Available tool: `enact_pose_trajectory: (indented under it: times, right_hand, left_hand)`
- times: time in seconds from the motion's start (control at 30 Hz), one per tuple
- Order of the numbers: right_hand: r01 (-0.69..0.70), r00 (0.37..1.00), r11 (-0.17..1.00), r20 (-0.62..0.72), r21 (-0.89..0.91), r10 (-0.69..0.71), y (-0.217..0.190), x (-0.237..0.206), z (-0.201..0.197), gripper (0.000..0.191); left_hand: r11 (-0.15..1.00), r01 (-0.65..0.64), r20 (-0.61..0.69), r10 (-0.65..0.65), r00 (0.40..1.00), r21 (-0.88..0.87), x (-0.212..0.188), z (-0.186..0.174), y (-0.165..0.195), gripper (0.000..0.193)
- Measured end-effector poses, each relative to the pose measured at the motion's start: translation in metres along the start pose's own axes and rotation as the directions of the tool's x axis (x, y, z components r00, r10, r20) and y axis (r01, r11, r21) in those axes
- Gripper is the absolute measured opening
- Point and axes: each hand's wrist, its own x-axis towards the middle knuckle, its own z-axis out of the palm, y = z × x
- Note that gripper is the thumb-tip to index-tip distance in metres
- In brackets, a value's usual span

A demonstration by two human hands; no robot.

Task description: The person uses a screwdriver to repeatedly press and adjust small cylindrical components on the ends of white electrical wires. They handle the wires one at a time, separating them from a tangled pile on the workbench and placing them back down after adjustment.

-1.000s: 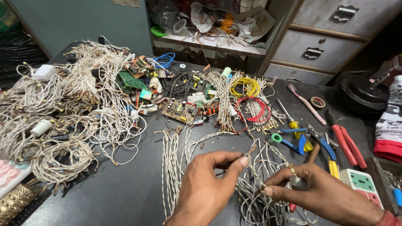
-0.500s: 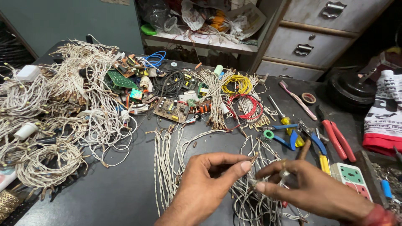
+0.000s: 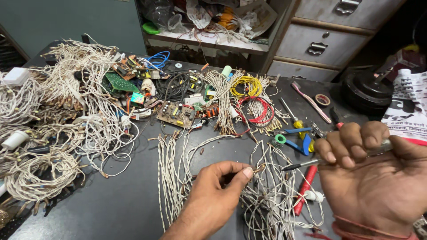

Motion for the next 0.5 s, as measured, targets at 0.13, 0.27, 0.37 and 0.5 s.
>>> enact_pose_trajectory:
  times: [0.13,0.27,0.37,0.5]
  right_hand:
    - [0.017,1.000,1.000,0.002,-0.006,-0.017,0.009,-0.004,0.010,0.034]
    - [0.028,0.999,0.999,-0.043,-0.033,-0.029,0.016,-0.007,0.018,0.036]
    - [0.041,0.999,0.999,-0.031,-0.008,-0.041,0.018,-0.009,0.020,0.035]
    - [0.049,0.999,0.999,-0.015,-0.016,-0.049,0.018,-0.009,0.020,0.034]
  left_hand:
    - [0.999,-0.001,0.015,0.001,1.000,0.032,-0.002,0.000,0.005,0.031]
    - [0.999,0.031,0.009,-0.031,0.999,-0.009,-0.002,0.000,0.006,0.031]
    - [0.998,0.032,0.015,-0.032,0.999,-0.047,-0.003,0.000,0.005,0.032]
    - [0.997,0.026,0.021,-0.025,0.999,-0.068,-0.002,0.000,0.004,0.032]
